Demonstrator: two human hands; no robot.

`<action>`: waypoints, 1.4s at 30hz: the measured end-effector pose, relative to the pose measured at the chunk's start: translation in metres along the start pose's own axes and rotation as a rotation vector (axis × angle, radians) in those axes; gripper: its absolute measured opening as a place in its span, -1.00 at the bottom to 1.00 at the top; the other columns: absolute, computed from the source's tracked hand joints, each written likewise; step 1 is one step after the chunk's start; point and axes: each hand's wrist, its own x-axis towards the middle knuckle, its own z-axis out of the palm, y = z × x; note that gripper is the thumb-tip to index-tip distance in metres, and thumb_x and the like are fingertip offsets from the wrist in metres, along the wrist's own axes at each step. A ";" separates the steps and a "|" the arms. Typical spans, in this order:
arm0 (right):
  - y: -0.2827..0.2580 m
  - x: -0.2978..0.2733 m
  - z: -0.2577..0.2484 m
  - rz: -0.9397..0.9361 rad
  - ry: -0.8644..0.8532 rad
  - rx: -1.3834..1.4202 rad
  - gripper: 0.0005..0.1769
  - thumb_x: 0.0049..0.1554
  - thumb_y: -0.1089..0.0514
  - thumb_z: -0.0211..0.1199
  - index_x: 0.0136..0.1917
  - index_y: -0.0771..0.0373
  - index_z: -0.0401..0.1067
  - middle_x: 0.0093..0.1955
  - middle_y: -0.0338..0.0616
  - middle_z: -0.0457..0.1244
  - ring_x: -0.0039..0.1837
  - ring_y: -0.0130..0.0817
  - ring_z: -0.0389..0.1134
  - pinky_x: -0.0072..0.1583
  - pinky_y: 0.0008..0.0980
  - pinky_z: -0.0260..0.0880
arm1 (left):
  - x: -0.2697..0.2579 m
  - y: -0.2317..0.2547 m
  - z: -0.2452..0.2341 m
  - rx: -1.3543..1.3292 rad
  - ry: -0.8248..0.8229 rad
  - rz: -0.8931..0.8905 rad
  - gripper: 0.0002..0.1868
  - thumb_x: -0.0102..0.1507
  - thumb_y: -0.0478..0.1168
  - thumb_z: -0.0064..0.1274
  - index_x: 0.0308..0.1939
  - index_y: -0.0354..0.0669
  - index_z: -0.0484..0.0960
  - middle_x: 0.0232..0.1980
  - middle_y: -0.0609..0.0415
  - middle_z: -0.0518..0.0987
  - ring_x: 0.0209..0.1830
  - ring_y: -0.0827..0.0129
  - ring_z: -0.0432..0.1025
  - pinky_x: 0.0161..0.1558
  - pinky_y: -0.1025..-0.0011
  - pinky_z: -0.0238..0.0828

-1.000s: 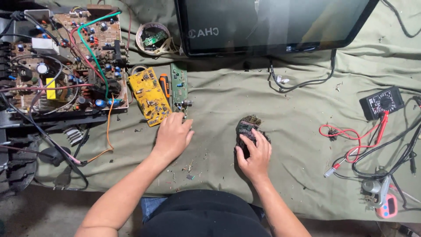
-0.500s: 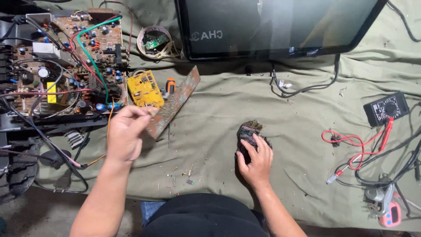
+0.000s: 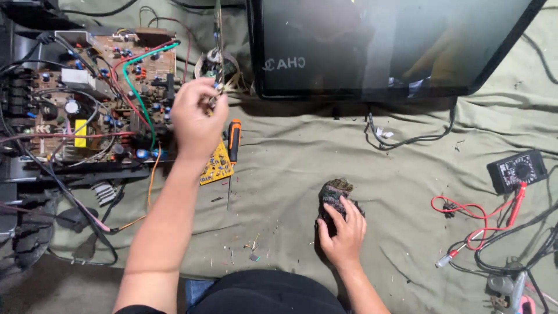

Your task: Inspecting and cleaning various electronic components and circuit boards from a disassembled television.

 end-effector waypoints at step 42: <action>0.023 -0.013 0.012 -0.034 -0.005 -0.049 -0.56 0.09 -0.14 0.37 0.25 -0.20 0.49 0.43 -0.19 0.20 0.47 -0.08 0.22 0.40 0.00 0.13 | -0.139 -0.066 -0.025 -0.468 0.064 -0.636 0.23 0.20 -0.52 0.30 0.67 0.14 -0.26 0.06 -0.20 0.49 -0.14 0.22 0.57 -0.17 0.32 0.68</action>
